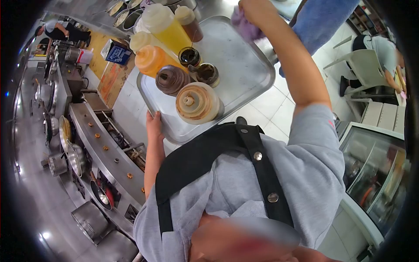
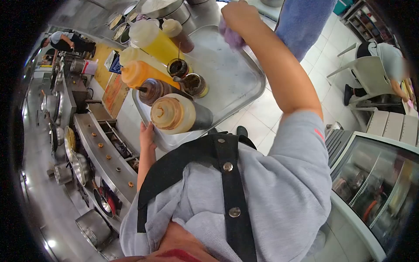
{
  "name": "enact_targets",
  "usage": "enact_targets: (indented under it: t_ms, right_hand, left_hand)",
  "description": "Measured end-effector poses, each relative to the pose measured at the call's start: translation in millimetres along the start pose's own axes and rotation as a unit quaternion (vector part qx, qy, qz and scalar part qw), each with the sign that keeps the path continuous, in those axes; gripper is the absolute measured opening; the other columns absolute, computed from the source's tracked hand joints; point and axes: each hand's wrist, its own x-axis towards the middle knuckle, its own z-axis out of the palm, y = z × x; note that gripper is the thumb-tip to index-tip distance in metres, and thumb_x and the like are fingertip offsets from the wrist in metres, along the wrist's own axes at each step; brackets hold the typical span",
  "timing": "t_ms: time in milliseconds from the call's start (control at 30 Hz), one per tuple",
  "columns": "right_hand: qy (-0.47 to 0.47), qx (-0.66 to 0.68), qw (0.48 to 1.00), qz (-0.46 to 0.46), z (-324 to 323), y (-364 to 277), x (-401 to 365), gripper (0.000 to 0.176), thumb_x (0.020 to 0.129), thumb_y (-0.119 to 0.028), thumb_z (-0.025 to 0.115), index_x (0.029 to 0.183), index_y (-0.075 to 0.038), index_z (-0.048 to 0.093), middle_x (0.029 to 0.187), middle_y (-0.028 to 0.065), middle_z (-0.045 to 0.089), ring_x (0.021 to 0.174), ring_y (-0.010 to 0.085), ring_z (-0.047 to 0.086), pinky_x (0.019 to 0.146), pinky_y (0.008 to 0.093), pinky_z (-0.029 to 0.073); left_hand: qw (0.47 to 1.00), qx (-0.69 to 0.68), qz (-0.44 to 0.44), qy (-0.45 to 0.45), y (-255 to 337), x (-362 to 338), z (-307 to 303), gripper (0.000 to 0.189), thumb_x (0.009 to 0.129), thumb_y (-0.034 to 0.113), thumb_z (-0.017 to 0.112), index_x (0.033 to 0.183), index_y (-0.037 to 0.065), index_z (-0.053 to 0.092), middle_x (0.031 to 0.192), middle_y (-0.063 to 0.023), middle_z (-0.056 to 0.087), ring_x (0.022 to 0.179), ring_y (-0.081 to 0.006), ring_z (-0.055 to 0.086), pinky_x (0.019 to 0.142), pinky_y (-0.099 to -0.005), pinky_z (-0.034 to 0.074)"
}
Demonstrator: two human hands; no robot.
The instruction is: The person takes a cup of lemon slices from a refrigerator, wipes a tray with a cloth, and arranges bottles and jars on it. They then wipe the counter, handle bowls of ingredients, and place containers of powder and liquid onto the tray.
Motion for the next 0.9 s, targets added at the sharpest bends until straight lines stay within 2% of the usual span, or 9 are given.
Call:
enact_targets:
  t_ms: [100,167,233,300,367,467,667,733,900]
  right_hand:
    - [0.100,-0.059,0.991,-0.060,35.8,-3.0,14.3,0.037,0.074,-0.023,0.066,0.110,-0.013,0.063,0.126,0.0143,0.053,0.116,0.0292,0.051,0.091,0.0432,0.045]
    - [0.019,0.086,0.984,-0.156,71.3,-10.8,17.1,0.064,0.070,-0.027,0.072,0.127,-0.010,0.050,0.136,0.0131,0.044,0.125,0.0290,0.042,0.102,0.0413,0.036]
    - [-0.030,0.260,0.908,-0.327,121.4,-12.7,-1.9,0.078,0.066,-0.022,0.075,0.135,-0.013,0.040,0.129,0.0170,0.048,0.124,0.0341,0.041,0.103,0.0438,0.035]
    - [-0.109,0.407,0.834,-0.356,130.4,-32.5,-50.1,0.088,0.062,-0.024,0.077,0.137,-0.008,0.034,0.127,0.0191,0.048,0.125,0.0354,0.040,0.105,0.0408,0.032]
    - [-0.032,0.464,0.822,-0.329,155.6,-57.0,-77.3,0.086,0.062,-0.021,0.076,0.135,-0.007,0.034,0.126,0.0194,0.048,0.122,0.0352,0.042,0.104,0.0398,0.034]
    - [-0.016,0.416,0.882,-0.220,151.8,-79.9,-98.5,0.081,0.060,-0.018,0.076,0.130,-0.005,0.038,0.122,0.0199,0.050,0.118,0.0347,0.045,0.101,0.0395,0.036]
    - [0.114,0.497,0.857,-0.072,174.8,-51.7,-38.6,0.076,0.059,-0.016,0.072,0.126,-0.002,0.040,0.113,0.0251,0.052,0.109,0.0410,0.048,0.094,0.0455,0.040]
    - [0.150,0.476,0.861,-0.100,178.5,-31.8,6.8,0.080,0.059,-0.016,0.075,0.129,-0.001,0.037,0.120,0.0265,0.047,0.113,0.0435,0.043,0.096,0.0457,0.039]
    - [0.365,0.373,0.850,-0.073,162.8,-32.0,42.1,0.077,0.061,-0.015,0.076,0.126,0.002,0.038,0.123,0.0254,0.044,0.116,0.0425,0.040,0.099,0.0458,0.035]
  left_hand:
    - [1.000,-0.003,-0.016,0.001,0.2,1.7,1.1,0.035,0.094,0.007,0.047,0.128,0.009,0.043,0.106,-0.0061,0.059,0.091,-0.0159,0.057,0.079,-0.0315,0.048]
    - [1.000,-0.007,-0.025,0.001,-1.9,2.8,-0.7,0.036,0.094,0.006,0.045,0.130,0.009,0.041,0.107,-0.0058,0.058,0.091,-0.0152,0.056,0.080,-0.0309,0.047]
    - [1.000,-0.005,-0.026,-0.002,-4.8,4.5,-2.0,0.036,0.094,0.006,0.046,0.130,0.009,0.041,0.107,-0.0057,0.058,0.091,-0.0150,0.056,0.080,-0.0306,0.047]
    - [1.000,-0.002,-0.022,0.001,-1.8,2.6,-0.5,0.036,0.094,0.007,0.046,0.129,0.008,0.041,0.107,-0.0056,0.057,0.091,-0.0148,0.056,0.080,-0.0305,0.047]
    - [1.000,0.002,-0.022,0.003,-1.1,2.3,0.1,0.036,0.094,0.007,0.046,0.129,0.008,0.041,0.108,-0.0055,0.057,0.092,-0.0146,0.055,0.080,-0.0305,0.047]
    - [0.999,0.016,-0.027,0.009,0.9,0.7,1.4,0.035,0.094,0.008,0.046,0.128,0.008,0.042,0.108,-0.0053,0.057,0.092,-0.0143,0.055,0.080,-0.0304,0.046]
    - [0.999,0.018,-0.008,0.026,-9.9,8.1,-5.0,0.033,0.094,0.008,0.047,0.127,0.007,0.044,0.106,-0.0051,0.058,0.089,-0.0134,0.054,0.077,-0.0299,0.047]
    - [1.000,0.003,-0.025,0.018,-4.7,3.1,-0.4,0.033,0.094,0.008,0.047,0.126,0.007,0.044,0.104,-0.0049,0.058,0.088,-0.0130,0.055,0.077,-0.0295,0.047]
    - [0.998,0.052,-0.014,0.028,6.1,-4.6,5.5,0.030,0.095,0.011,0.047,0.124,0.006,0.042,0.100,-0.0071,0.059,0.086,-0.0153,0.058,0.070,-0.0314,0.050]
